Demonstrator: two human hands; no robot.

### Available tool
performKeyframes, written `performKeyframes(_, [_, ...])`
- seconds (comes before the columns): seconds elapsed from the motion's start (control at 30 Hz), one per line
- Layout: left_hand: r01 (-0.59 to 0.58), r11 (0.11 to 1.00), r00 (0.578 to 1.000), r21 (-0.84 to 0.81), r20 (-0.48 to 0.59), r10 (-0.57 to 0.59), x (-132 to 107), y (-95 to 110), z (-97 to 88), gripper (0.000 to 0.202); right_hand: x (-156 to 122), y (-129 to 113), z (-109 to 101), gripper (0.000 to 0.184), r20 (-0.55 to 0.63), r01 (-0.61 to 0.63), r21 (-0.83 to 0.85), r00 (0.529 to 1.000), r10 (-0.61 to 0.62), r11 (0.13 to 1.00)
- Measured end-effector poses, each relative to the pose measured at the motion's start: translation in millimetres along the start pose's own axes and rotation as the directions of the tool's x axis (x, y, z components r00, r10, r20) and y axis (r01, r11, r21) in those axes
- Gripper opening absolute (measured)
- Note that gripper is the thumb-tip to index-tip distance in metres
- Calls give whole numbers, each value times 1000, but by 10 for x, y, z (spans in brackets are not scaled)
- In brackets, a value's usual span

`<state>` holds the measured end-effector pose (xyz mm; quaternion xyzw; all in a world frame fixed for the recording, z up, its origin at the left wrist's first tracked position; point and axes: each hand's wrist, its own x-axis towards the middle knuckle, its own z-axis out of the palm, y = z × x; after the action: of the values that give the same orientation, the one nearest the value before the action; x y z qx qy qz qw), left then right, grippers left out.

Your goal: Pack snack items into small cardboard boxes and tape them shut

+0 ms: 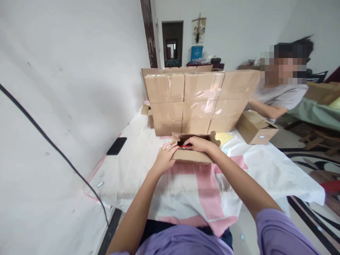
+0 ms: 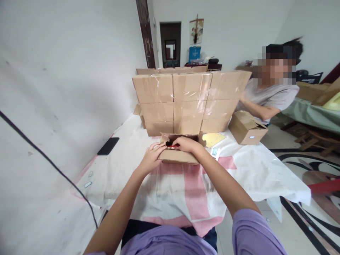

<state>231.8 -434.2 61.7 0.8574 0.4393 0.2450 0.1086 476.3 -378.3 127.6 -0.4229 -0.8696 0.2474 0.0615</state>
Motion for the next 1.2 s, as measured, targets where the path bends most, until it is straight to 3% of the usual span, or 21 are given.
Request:
performKeyframes(0.07, [39,999,999,-5,6,-39,1,38,-51,62,-189,-117,-26,40,-139,-7,7,990,8,1000])
performKeyframes(0.13, [57,997,998,-49,29,-56,27,65,-135,62,-444,-185,-49,43,-348,-48,-9,936,42,999])
performKeyframes(0.2, [67,988,995,-142,76,-56,104,72,-237,56,-720,-177,-48,38,-567,-129,-49,820,78,990])
performKeyframes(0.3, [41,974,998,-223,55,-29,343,58,-357,46,-1032,-42,32,41,-791,-277,-5,589,166,961])
performKeyframes(0.33, [14,981,1000,-194,20,-11,448,53,-373,42,-1089,18,81,45,-813,-289,61,541,216,955])
performKeyframes(0.37, [-12,989,1000,-145,-7,11,555,50,-371,37,-1120,76,137,49,-807,-268,140,526,267,953])
performKeyframes(0.4, [-28,995,1000,-96,-9,27,659,48,-352,36,-1129,128,196,52,-779,-221,218,547,306,951])
performKeyframes(0.47, [-15,998,998,-66,52,18,829,34,-264,43,-1098,205,311,52,-692,-114,318,650,313,941])
performKeyframes(0.53, [40,984,995,-174,93,-24,914,-19,-128,50,-1041,244,399,52,-609,-75,327,745,271,942])
performKeyframes(0.63, [37,870,994,-492,-74,-84,838,-223,92,50,-999,275,467,57,-541,-84,324,800,258,942])
performKeyframes(0.73, [-63,787,969,-613,-227,-99,563,-501,241,53,-1032,357,511,59,-538,-8,459,794,285,888])
performKeyframes(0.87, [-98,831,986,-547,-166,7,247,-620,312,57,-1033,550,664,58,-537,123,654,770,344,746])
performKeyframes(0.93, [-41,838,963,-545,-246,-114,254,-521,341,43,-955,633,752,59,-599,193,667,713,364,720])
performKeyframes(1.03, [183,791,855,-583,-303,-421,441,-329,415,24,-759,702,784,67,-673,264,653,632,384,710])
performKeyframes(1.1, [280,724,821,-630,-235,-521,571,-256,464,40,-612,714,709,70,-672,248,670,603,430,700])
performKeyframes(1.2, [238,690,859,-683,-184,-478,629,-239,487,72,-436,692,520,65,-667,205,685,562,489,699])
